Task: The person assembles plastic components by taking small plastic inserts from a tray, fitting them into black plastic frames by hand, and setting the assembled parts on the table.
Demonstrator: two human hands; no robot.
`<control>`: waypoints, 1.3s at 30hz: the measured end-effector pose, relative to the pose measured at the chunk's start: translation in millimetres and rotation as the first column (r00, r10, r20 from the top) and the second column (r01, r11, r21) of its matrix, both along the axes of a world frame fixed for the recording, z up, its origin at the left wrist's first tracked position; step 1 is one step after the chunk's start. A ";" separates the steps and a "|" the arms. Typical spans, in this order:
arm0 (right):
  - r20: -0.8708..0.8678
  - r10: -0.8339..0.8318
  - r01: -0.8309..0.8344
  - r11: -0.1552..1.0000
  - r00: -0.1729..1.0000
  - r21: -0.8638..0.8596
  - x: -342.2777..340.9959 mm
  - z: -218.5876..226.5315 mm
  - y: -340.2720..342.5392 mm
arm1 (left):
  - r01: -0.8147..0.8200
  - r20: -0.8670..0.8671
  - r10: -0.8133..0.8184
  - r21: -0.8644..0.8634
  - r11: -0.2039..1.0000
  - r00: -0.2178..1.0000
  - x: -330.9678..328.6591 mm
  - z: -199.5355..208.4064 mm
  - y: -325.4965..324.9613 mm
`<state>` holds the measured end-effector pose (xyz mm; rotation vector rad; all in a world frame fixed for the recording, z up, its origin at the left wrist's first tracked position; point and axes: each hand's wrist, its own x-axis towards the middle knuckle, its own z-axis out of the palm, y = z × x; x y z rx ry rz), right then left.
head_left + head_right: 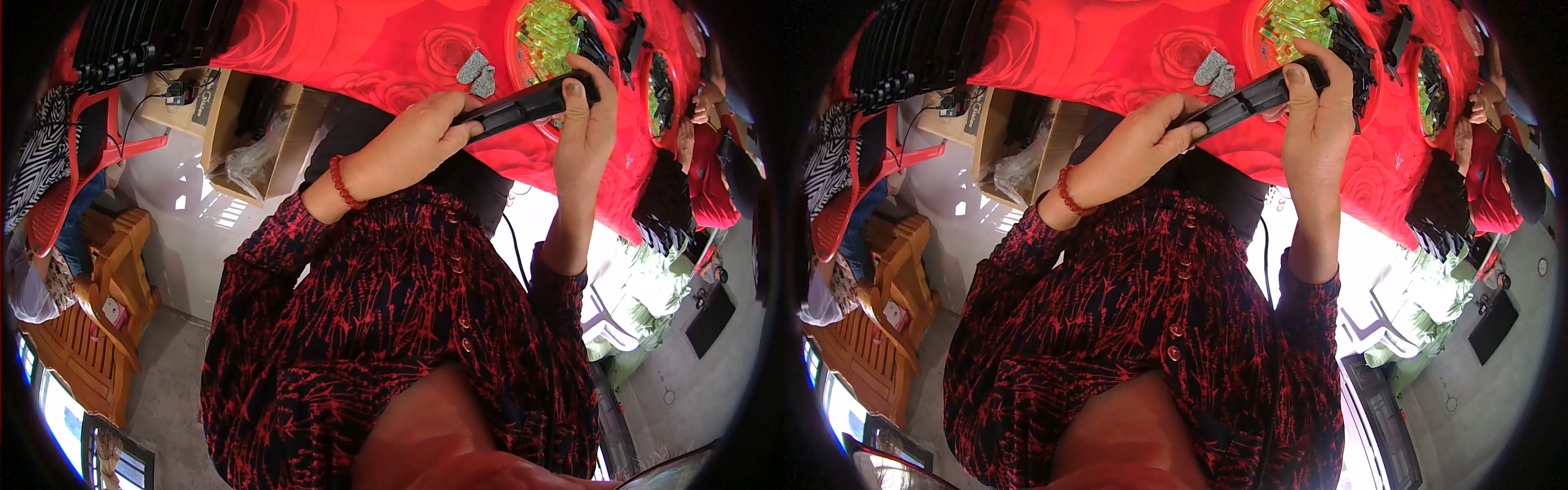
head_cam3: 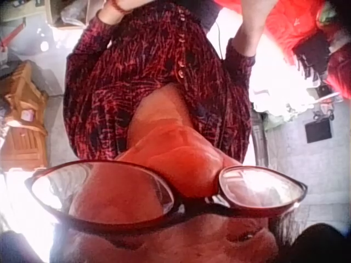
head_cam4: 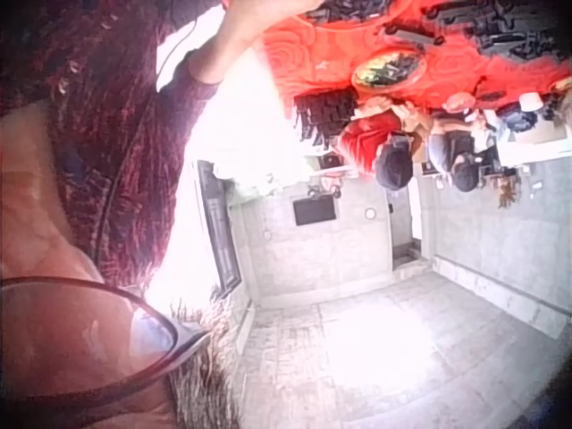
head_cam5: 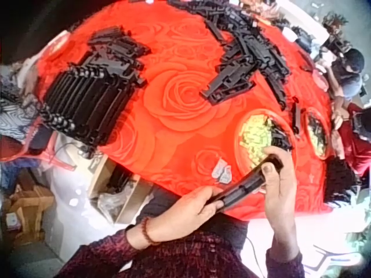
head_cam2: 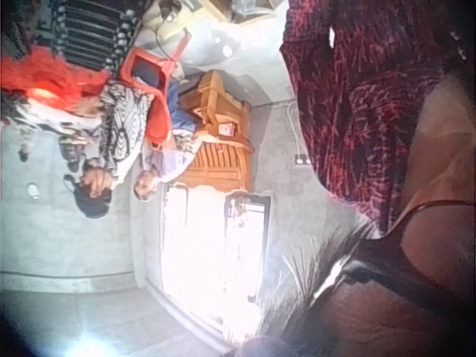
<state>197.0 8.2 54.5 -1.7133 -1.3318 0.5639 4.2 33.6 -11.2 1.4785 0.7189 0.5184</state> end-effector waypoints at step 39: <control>-0.268 -0.059 0.006 0.981 0.962 -0.194 -17.3 -41.5 -29.7 | -0.360 0.401 0.662 -0.605 0.710 0.633 20.3 2.8 0.2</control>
